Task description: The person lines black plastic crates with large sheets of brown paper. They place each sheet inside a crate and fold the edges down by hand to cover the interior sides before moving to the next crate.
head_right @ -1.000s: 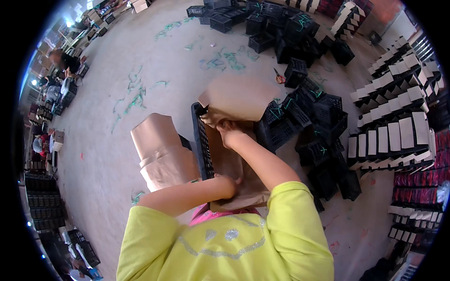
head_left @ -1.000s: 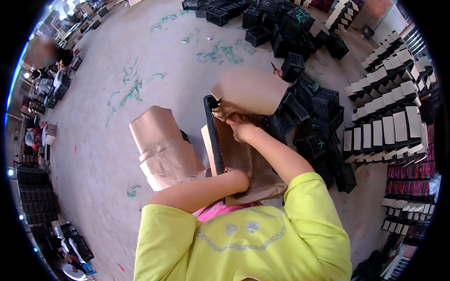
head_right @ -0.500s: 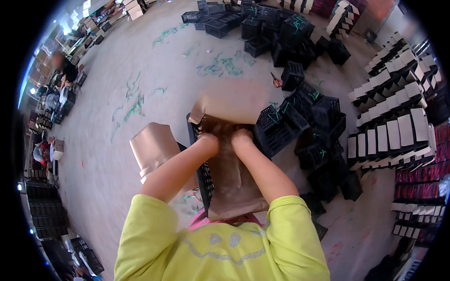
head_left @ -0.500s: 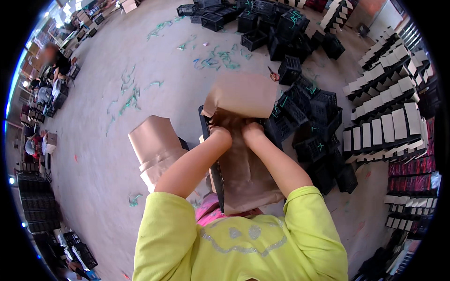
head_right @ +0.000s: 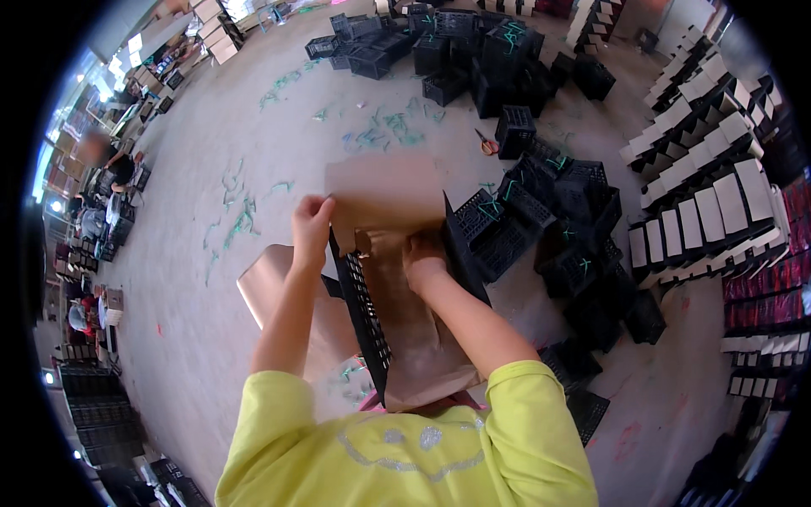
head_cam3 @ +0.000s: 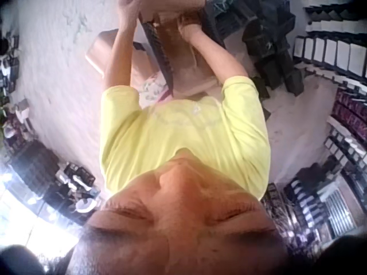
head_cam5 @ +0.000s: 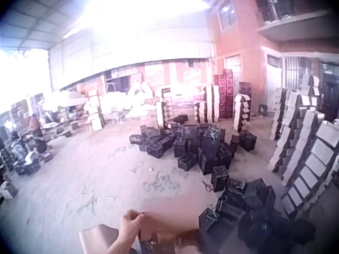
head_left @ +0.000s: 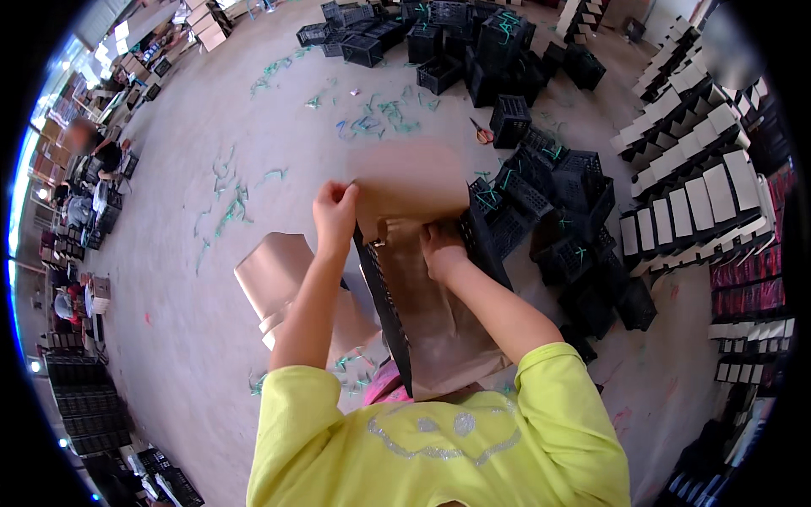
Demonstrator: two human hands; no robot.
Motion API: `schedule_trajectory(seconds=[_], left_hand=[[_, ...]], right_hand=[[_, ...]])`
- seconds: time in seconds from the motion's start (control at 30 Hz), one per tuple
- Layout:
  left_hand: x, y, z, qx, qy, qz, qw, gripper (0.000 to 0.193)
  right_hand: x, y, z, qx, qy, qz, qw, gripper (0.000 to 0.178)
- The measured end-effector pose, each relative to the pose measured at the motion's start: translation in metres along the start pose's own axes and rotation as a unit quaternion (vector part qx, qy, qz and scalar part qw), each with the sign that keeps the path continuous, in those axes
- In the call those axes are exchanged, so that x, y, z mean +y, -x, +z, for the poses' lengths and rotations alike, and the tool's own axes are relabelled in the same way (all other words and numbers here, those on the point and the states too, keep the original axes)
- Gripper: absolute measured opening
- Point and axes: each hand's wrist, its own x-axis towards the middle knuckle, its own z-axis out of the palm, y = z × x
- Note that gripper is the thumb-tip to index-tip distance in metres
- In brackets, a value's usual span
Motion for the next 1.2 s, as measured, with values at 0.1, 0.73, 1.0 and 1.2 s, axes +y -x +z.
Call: schedule_trajectory(seconds=[0.1,0.73,1.0,1.2], left_hand=[[-0.005,0.023,0.005,0.081,0.02,0.031,0.996,0.016],[0.032,-0.018,0.078,-0.344,-0.483,0.257,0.763,0.031],[0.027,-0.007,0.038,-0.325,-0.459,0.226,0.795,0.028],[0.019,-0.001,-0.001,-0.27,-0.52,0.122,0.801,0.025]], right_hand=[[0.003,0.0,0.003,0.039,0.031,0.002,0.999,0.061],[0.008,-0.001,-0.005,0.028,0.039,0.016,0.999,0.06],[0.031,0.018,-0.101,0.422,0.089,-0.126,0.893,0.026],[0.036,-0.017,-0.084,0.361,0.024,-0.164,0.918,0.017]])
